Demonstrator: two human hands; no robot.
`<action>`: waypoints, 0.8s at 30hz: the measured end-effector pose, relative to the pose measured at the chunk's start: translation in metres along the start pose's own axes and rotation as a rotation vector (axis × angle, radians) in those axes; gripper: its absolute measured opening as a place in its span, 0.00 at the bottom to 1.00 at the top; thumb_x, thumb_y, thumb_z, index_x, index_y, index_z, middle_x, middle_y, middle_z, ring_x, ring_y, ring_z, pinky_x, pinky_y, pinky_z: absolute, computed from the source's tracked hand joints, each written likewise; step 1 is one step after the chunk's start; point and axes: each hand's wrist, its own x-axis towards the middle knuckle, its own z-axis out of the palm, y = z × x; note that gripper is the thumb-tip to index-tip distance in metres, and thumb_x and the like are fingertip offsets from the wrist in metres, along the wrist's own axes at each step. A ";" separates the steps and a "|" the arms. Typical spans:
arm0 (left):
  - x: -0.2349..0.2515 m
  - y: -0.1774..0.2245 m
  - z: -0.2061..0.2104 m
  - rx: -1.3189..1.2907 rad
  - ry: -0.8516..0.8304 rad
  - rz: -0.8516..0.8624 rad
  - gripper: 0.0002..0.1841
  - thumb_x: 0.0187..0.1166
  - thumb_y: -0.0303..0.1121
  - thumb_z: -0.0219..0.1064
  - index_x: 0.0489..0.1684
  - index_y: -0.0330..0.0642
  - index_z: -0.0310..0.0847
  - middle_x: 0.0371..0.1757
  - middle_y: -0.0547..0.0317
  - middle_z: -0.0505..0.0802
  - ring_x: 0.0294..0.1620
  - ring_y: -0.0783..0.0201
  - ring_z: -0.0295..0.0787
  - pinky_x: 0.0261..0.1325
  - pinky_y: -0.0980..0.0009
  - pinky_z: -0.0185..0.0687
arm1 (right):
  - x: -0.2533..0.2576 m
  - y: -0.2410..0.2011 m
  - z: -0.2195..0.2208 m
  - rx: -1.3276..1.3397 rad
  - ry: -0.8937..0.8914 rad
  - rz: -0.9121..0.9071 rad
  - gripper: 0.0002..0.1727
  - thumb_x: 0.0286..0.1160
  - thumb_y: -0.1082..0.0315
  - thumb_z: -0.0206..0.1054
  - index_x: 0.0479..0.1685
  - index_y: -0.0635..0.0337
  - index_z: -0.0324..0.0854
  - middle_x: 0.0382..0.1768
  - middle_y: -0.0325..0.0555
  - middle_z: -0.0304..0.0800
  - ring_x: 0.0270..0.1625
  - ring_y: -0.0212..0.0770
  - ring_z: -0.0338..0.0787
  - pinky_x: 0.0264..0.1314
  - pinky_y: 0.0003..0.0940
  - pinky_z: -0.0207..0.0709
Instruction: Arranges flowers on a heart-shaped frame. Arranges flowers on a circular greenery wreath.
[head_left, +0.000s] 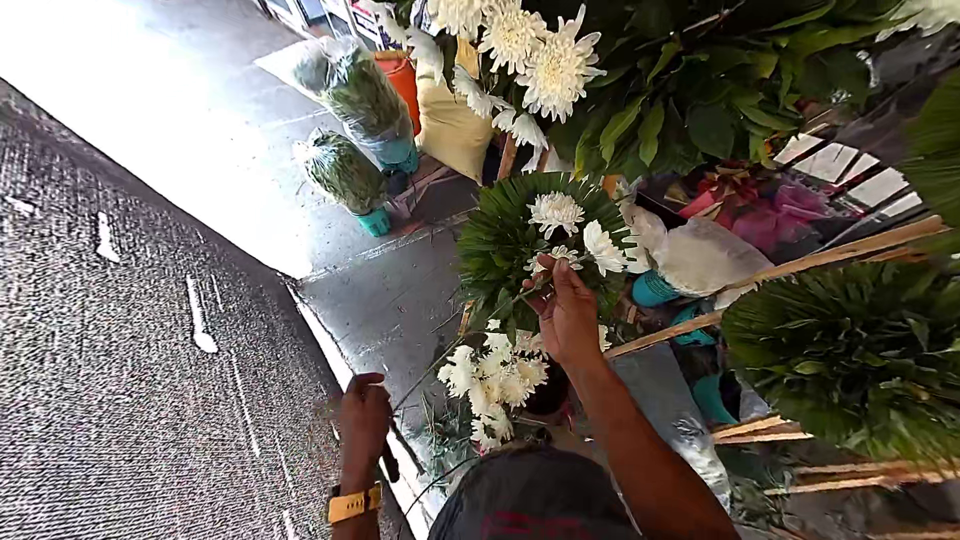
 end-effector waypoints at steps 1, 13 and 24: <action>0.000 0.018 0.014 0.013 -0.133 0.088 0.15 0.84 0.30 0.54 0.61 0.32 0.79 0.31 0.52 0.87 0.20 0.62 0.81 0.23 0.61 0.83 | -0.004 0.002 0.006 0.001 -0.023 0.040 0.19 0.94 0.59 0.51 0.61 0.62 0.83 0.42 0.47 0.89 0.40 0.41 0.92 0.47 0.39 0.91; -0.035 0.076 0.068 -0.293 -0.510 0.151 0.31 0.85 0.67 0.50 0.45 0.49 0.87 0.21 0.73 0.80 0.17 0.76 0.71 0.21 0.77 0.73 | 0.008 0.019 -0.008 -0.185 -0.007 0.083 0.21 0.95 0.52 0.48 0.56 0.55 0.84 0.44 0.39 0.88 0.37 0.33 0.86 0.39 0.29 0.82; -0.030 0.083 0.071 0.190 -0.347 0.347 0.17 0.82 0.42 0.54 0.32 0.41 0.83 0.16 0.66 0.78 0.14 0.71 0.73 0.19 0.68 0.74 | 0.024 0.020 -0.051 -0.223 0.116 0.000 0.19 0.94 0.61 0.51 0.55 0.66 0.83 0.42 0.43 0.89 0.33 0.32 0.85 0.41 0.30 0.85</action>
